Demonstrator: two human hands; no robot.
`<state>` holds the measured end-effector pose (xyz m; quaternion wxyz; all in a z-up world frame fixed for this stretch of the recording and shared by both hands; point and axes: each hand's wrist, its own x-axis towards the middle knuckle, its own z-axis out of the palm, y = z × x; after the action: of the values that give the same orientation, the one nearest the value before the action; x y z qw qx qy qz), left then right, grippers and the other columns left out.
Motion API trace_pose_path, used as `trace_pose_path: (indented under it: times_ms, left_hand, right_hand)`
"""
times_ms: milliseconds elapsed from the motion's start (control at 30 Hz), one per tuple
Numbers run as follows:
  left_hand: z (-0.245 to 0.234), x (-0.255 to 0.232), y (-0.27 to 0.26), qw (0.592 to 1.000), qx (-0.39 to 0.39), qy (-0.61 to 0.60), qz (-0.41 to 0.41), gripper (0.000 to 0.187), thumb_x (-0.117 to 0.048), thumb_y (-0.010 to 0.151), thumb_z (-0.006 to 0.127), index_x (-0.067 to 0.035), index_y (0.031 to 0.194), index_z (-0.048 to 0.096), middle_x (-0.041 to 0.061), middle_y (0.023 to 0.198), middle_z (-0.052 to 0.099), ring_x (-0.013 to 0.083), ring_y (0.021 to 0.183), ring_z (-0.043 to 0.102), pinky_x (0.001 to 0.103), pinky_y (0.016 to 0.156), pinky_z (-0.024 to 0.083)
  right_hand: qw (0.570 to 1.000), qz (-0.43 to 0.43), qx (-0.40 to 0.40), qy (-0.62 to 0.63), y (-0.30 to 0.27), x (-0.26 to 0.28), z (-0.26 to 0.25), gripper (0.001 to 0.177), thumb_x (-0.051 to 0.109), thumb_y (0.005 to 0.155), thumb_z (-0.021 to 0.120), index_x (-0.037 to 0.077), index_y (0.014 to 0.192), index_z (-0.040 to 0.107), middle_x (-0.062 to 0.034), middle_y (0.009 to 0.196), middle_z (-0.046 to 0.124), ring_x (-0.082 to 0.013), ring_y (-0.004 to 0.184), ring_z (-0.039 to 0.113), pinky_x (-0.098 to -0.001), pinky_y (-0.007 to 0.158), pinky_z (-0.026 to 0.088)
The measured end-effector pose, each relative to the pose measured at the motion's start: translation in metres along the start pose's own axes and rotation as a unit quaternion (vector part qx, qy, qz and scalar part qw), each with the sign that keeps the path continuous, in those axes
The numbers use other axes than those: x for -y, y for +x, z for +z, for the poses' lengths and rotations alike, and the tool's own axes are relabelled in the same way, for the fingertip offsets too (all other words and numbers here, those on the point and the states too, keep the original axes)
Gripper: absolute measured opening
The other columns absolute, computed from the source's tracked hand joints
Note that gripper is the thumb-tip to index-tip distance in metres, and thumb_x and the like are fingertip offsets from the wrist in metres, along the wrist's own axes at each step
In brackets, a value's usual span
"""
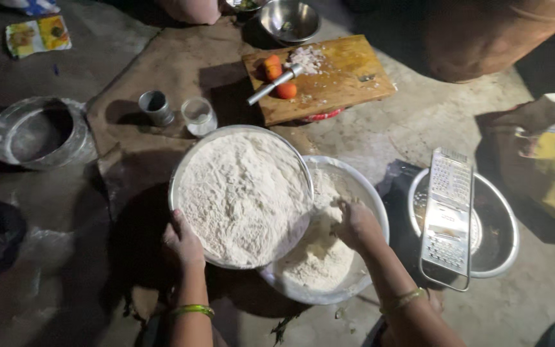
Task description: The person mixes flour and a dough-like mixture in a large white bowl using both hands. They repeatedly add flour from a metal plate into the bowl and knead the contents to combine them.
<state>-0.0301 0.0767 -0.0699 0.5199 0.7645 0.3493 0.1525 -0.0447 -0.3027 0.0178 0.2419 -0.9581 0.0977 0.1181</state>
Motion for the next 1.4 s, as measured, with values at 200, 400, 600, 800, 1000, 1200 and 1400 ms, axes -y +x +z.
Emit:
trace_pose_path:
  times_ms: [200,400,600,800,1000,1200,1400]
  left_hand:
    - [0.019,-0.015,-0.011,0.998,0.044,0.004,0.043,0.061,-0.052,0.105,0.053,0.005,0.110,0.072,0.025,0.101,0.075,0.0344,0.088,0.072,0.044,0.079,0.054]
    - [0.044,-0.020,-0.029,0.999,0.013,-0.035,0.000,0.068,-0.056,0.101,0.052,0.008,0.115,0.070,0.024,0.106,0.074,0.0346,0.092,0.071,0.043,0.082,0.054]
    - [0.059,-0.042,-0.057,0.990,-0.041,-0.093,-0.098,0.074,-0.059,0.106,0.055,0.010,0.132,0.055,0.031,0.128,0.058,0.0421,0.113,0.062,0.047,0.088,0.054]
    - [0.050,-0.081,-0.079,0.988,-0.047,-0.082,-0.121,0.069,-0.059,0.099,0.049,0.003,0.122,0.069,0.024,0.118,0.072,0.0374,0.105,0.071,0.045,0.088,0.057]
    - [0.040,-0.087,-0.085,0.990,-0.041,-0.027,-0.130,0.068,-0.058,0.103,0.048,0.005,0.117,0.071,0.026,0.115,0.072,0.0403,0.102,0.071,0.047,0.086,0.057]
    - [0.028,-0.051,-0.053,0.986,-0.069,-0.078,-0.127,0.073,-0.060,0.099,0.053,0.008,0.120,0.068,0.027,0.116,0.072,0.0389,0.104,0.072,0.046,0.088,0.059]
    - [-0.003,0.014,-0.007,0.889,-0.034,-0.361,-0.279,0.090,-0.070,0.094,0.049,-0.001,0.148,0.030,0.018,0.141,0.058,0.0339,0.118,0.066,0.048,0.092,0.060]
  right_hand:
    - [0.994,0.035,-0.055,0.084,0.003,0.017,-0.030,0.030,0.019,0.077,0.079,0.008,0.105,0.075,-0.0220,0.093,0.075,-0.0367,0.082,0.073,-0.0450,0.076,0.056]
    - [0.989,0.020,-0.070,0.132,-0.015,0.006,0.002,0.049,0.013,0.073,0.083,0.007,0.119,0.069,-0.0169,0.104,0.076,-0.0291,0.091,0.075,-0.0395,0.080,0.058]
    - [0.971,-0.038,-0.126,0.201,-0.046,0.027,0.030,0.034,0.005,0.083,0.071,0.005,0.118,0.073,-0.0130,0.110,0.079,-0.0226,0.099,0.077,-0.0350,0.087,0.059]
    - [0.992,0.013,-0.058,0.113,-0.076,0.052,0.030,0.060,0.021,0.071,0.087,0.011,0.127,0.067,-0.0163,0.114,0.072,-0.0300,0.098,0.072,-0.0384,0.087,0.059]
    - [0.989,-0.112,-0.088,-0.033,-0.071,0.050,0.056,0.064,0.027,0.064,0.094,0.021,0.124,0.072,-0.0217,0.117,0.067,-0.0466,0.114,0.059,-0.0493,0.090,0.052]
    - [0.984,-0.007,-0.153,0.085,-0.040,-0.004,0.047,0.054,0.022,0.068,0.087,0.018,0.119,0.072,-0.0173,0.112,0.069,-0.0349,0.100,0.068,-0.0441,0.090,0.057]
    - [0.993,0.111,-0.004,0.043,-0.042,0.001,0.016,0.092,0.024,0.064,0.096,0.013,0.143,0.050,-0.0208,0.128,0.061,-0.0343,0.116,0.062,-0.0424,0.103,0.052]
